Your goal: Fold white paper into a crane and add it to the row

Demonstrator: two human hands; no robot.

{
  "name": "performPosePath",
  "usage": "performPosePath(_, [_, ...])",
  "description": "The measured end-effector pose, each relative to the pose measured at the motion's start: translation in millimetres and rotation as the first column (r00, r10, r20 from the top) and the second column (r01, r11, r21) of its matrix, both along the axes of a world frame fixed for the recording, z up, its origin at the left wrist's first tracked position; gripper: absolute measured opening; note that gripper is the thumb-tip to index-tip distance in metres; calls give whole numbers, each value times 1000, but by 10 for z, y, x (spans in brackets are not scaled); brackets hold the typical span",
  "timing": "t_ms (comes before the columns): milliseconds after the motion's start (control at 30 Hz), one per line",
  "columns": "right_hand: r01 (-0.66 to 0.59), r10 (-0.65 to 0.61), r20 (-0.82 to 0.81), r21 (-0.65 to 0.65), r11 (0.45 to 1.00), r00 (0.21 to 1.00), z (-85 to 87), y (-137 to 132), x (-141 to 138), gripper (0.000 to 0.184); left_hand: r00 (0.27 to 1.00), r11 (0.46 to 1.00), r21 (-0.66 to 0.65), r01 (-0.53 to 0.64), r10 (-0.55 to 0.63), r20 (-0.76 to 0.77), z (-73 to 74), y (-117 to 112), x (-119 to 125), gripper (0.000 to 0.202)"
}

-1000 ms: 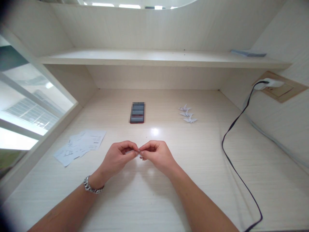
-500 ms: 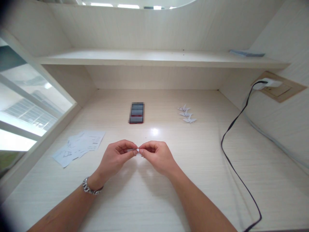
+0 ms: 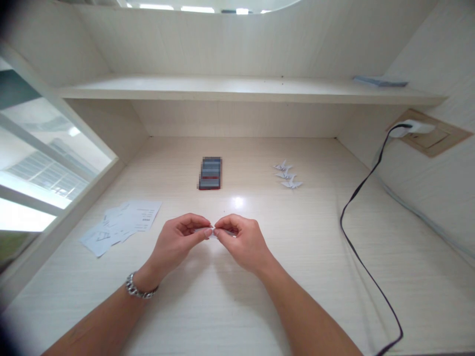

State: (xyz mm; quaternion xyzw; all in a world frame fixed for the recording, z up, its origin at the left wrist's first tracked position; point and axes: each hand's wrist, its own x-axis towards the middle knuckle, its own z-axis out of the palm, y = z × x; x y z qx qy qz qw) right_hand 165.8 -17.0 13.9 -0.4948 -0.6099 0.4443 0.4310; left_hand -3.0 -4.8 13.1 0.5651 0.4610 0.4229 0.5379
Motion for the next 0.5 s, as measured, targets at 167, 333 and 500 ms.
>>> performPosePath(167, [-19, 7, -139, -90, 996, 990, -20, 7, -20, 10, 1000, 1000, 0, -21, 21, -2, -5, -3, 4, 17])
performPosePath(333, [-52, 4, -276, -169, 984, 961, -73, 33, -47, 12, 999, 999, 20, -39, 39, -8, -10, -4, 5, 15])
performPosePath(500, [-27, -14, -260, -155, 988, 965, -86, 39, -63, 12, 997, 996, 61, -72, 73, -23, -19, -8, 18, 14])
